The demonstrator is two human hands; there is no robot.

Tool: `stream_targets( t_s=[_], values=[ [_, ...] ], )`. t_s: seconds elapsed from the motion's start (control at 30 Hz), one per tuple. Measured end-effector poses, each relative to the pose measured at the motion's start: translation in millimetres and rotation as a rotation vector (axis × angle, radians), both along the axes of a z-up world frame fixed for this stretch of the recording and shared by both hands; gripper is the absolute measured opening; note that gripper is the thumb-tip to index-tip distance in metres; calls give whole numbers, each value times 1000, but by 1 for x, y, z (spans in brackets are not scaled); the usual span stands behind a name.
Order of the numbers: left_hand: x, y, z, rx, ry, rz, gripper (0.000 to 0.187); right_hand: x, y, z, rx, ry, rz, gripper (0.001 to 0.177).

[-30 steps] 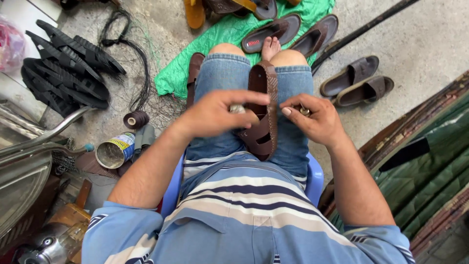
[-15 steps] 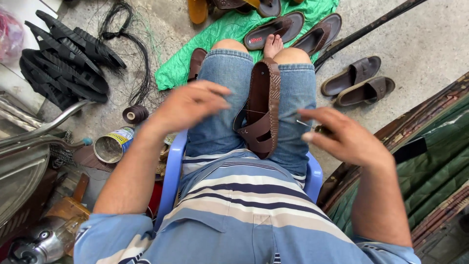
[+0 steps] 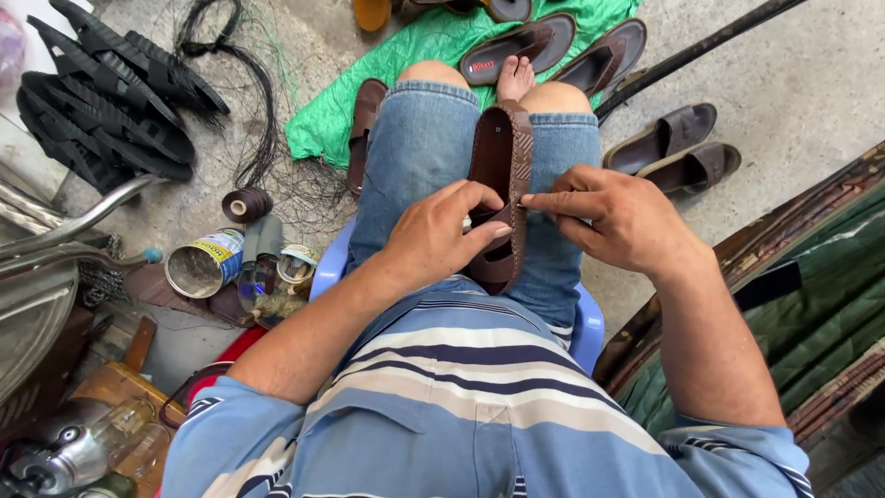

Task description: Hand-sewing the leather strap of a sandal using a needle and thread.

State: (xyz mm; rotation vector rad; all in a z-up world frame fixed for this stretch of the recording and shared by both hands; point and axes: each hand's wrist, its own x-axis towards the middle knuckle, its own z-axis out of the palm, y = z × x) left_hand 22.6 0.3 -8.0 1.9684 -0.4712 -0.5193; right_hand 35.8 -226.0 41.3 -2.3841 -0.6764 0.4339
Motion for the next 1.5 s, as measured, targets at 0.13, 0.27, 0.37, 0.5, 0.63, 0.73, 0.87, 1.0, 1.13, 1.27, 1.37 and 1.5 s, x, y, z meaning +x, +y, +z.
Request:
stream_targets(
  t_s=[0.13,0.27,0.37,0.5,0.63,0.73,0.87,1.0,1.13,1.27,1.37,1.5],
  values=[
    [-6,-2,-1,-31,110,159,19,1,0,-2,45,68,-41,28],
    [-10,-6,-5,-17,92,201,17,0,1,-4,52,78,-52,27],
    [-10,-6,0,-34,98,215,16,0,4,-1,47,65,-63,23],
    [-17,-17,-1,-98,77,290,11,-6,20,19,-347,-149,34,28],
    [-25,-29,-9,-133,5,354,9,-12,29,9,-584,-355,93,25],
    [-26,-25,-12,-164,-17,360,10,-4,16,-1,-460,-317,115,25],
    [-26,-22,-14,-205,1,350,11,-4,11,-18,-242,-270,78,14],
    [-20,-19,-14,-205,-19,297,12,-15,14,-30,-307,-319,-12,12],
    [9,11,16,-101,-79,22,13,-17,21,-7,-349,-266,-19,13],
    [28,43,21,319,-229,-216,10,-15,23,12,-408,-196,9,19],
    [33,42,25,33,147,-138,14,-17,27,10,-413,-200,-30,18],
    [18,11,7,-678,685,36,17,-18,24,0,-398,-144,-72,21]
  ],
)
